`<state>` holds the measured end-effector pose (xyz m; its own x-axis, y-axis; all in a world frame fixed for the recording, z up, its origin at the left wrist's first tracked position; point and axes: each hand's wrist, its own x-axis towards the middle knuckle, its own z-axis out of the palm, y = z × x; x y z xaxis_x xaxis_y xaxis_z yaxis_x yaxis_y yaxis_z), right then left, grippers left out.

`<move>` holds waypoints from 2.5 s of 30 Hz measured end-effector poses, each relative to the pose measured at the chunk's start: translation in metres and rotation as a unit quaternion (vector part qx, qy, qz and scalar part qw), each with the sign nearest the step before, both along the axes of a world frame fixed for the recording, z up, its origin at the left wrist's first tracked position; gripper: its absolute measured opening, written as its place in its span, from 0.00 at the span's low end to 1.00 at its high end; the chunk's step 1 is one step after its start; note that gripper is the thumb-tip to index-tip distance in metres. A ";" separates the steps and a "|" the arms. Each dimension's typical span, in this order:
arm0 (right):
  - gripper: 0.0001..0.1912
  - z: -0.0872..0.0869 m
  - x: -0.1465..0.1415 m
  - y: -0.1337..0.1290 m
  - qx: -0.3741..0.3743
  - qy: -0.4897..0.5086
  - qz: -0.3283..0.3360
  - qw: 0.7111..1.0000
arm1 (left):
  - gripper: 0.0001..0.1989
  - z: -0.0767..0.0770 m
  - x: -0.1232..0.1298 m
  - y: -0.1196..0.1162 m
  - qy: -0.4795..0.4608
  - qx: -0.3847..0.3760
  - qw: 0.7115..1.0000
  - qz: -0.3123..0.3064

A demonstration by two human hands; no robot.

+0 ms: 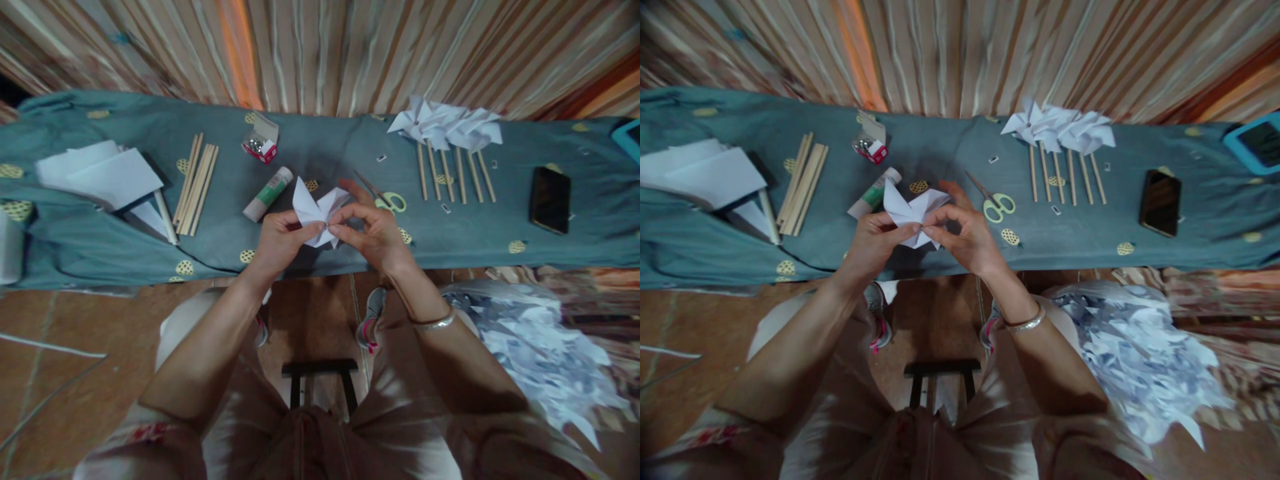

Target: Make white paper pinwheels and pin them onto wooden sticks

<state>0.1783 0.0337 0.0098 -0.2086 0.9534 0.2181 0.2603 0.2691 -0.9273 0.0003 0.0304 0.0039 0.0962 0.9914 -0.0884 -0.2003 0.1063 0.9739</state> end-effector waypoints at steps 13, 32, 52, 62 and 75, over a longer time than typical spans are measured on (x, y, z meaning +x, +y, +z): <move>0.02 0.000 0.001 -0.001 -0.002 -0.012 0.016 1.000 | 0.11 -0.002 -0.001 0.001 0.019 0.006 1.000 0.004; 0.03 0.000 -0.001 -0.002 -0.025 -0.020 0.009 0.999 | 0.09 0.000 0.001 -0.003 0.024 -0.002 1.000 0.013; 0.10 -0.006 -0.004 -0.002 -0.040 0.020 -0.015 0.999 | 0.15 0.001 -0.002 -0.001 0.031 0.004 0.999 -0.007; 0.39 -0.014 -0.011 -0.005 -0.030 0.047 -0.108 0.993 | 0.16 0.001 0.000 0.001 -0.002 -0.028 1.000 0.010; 0.18 -0.001 -0.021 -0.004 -0.227 0.260 -0.026 0.938 | 0.16 -0.004 0.001 0.002 -0.031 -0.046 0.998 0.026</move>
<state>0.1572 0.0297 0.0093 -0.1371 0.9787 -0.1525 -0.2579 -0.1839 -0.9485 0.0013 0.0321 0.0002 0.0526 0.9833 -0.1742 -0.2671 0.1819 0.9463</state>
